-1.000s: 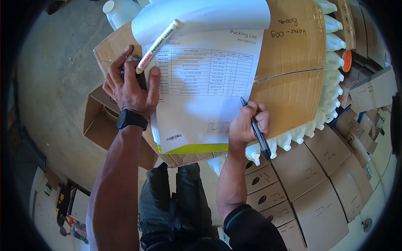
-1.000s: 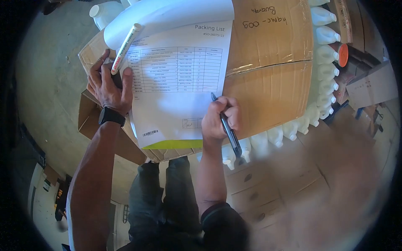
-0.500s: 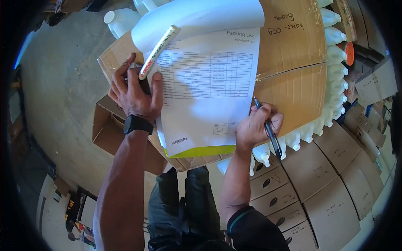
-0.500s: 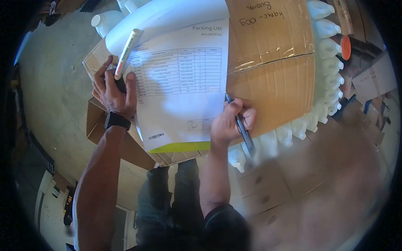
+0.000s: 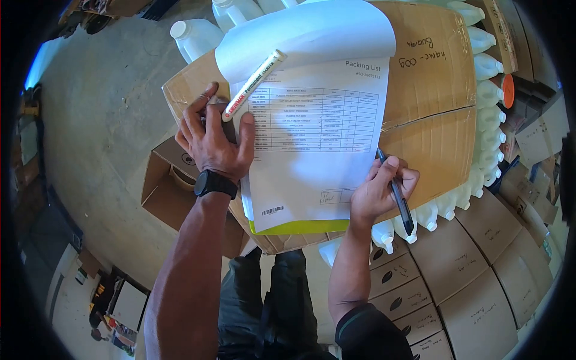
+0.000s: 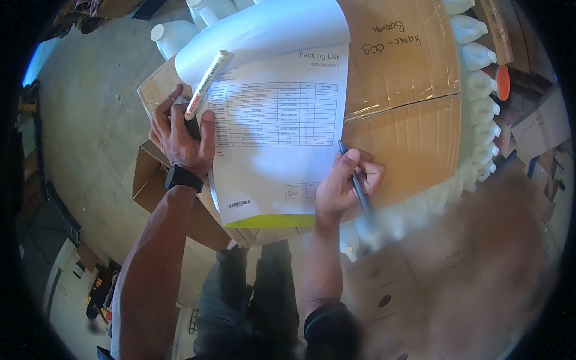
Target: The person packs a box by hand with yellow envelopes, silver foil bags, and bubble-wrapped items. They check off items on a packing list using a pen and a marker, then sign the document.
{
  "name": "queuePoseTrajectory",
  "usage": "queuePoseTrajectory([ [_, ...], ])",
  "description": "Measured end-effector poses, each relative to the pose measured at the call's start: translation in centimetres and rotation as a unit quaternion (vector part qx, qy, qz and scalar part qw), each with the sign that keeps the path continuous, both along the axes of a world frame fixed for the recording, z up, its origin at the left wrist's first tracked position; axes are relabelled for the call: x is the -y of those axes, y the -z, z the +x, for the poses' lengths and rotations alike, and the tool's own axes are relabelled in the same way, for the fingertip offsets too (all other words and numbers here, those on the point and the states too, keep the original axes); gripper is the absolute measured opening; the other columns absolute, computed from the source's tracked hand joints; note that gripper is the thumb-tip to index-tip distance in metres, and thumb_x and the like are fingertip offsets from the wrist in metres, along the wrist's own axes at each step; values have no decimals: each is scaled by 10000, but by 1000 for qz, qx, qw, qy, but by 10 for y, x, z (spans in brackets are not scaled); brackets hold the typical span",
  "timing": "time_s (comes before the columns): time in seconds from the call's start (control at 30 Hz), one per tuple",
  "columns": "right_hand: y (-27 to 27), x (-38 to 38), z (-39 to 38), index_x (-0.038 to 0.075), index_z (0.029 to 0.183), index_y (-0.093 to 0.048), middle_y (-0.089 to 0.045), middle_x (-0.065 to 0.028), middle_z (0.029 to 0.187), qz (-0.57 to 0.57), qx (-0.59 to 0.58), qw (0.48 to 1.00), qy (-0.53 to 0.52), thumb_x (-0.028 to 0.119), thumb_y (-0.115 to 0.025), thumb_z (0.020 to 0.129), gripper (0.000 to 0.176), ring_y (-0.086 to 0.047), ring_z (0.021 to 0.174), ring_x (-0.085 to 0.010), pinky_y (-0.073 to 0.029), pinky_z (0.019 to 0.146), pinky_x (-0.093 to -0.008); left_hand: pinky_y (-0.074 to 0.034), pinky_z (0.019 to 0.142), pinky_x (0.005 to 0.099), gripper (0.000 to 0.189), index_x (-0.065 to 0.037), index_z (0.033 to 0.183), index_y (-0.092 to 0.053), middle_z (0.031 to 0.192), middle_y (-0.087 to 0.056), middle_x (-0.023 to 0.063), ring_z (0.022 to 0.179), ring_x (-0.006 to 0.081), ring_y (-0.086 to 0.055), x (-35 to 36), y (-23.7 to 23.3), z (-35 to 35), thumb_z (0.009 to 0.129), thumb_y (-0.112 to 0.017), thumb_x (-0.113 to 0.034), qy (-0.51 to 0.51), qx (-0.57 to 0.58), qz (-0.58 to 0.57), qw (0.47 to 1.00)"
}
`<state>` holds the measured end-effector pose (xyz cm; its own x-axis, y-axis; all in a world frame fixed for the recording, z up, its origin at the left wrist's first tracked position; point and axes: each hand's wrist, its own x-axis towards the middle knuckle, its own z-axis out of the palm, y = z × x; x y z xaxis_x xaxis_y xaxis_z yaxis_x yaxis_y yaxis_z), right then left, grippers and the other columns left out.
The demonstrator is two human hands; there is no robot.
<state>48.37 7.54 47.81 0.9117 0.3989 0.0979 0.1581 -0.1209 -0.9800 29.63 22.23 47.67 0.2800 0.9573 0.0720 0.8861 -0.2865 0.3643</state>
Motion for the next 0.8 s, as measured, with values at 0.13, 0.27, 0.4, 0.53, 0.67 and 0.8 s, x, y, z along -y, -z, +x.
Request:
queuePoseTrajectory([
  [0.13, -1, -5, 1, 60, 888, -385, -533, -62, 775, 4, -3, 1000, 4, 151, -582, 971, 233, -482, 661, -78, -410, 600, -212, -222, 1047, 474, 389, -88, 1048, -602, 1368, -490, 40, 1228, 267, -412, -1, -1, 0, 838, -623, -414, 4, -7, 12, 1000],
  [0.27, -17, -20, 6, 35, 964, -440, -580, -87, 820, 5, -74, 997, -21, 169, -586, 972, 199, -501, 645, -86, -415, 590, -213, -234, 1046, 470, 404, -59, 1058, -588, 1372, -496, 39, 1212, 266, -422, -1, -4, 1, 838, -629, -395, 12, -9, 14, 1000],
  [0.4, -23, -46, 29, 2, 1106, -518, -641, -118, 946, 18, -74, 996, -54, 260, -545, 997, 281, -585, 728, -129, -455, 650, -242, -230, 1054, 471, 407, -60, 1069, -590, 1380, -492, 38, 1240, 262, -410, 0, -3, 1, 828, -632, -385, 13, -3, 17, 1000],
  [0.53, -12, -87, 62, -1, 1126, -540, -650, -116, 1007, 25, 67, 994, -86, 309, -509, 1011, 332, -617, 894, -174, -472, 782, -275, -224, 1037, 462, 380, -85, 1063, -605, 1358, -510, 41, 1182, 265, -445, -3, 3, -3, 819, -630, -375, 24, 19, 47, 998],
  [0.67, -18, -104, 72, -29, 1229, -478, -610, -230, 1192, 44, 40, 971, -232, 410, -471, 1011, 490, -568, 1165, -291, -382, 1059, -379, -303, 945, 458, 376, -58, 1106, -579, 1184, -586, 104, 1103, 308, -516, 1, 7, -2, 887, -540, -361, -10, 114, 80, 990],
  [0.8, 2, -71, 88, -2, 1260, -473, -550, -153, 1226, 189, -100, 954, -211, 401, -419, 1019, 473, -535, 1114, -283, -368, 1019, -397, -455, 765, 336, 347, -14, 1091, -598, 914, -660, 110, 827, 201, -592, -2, 8, -7, 933, -509, -310, 2, 339, 53, 939],
])
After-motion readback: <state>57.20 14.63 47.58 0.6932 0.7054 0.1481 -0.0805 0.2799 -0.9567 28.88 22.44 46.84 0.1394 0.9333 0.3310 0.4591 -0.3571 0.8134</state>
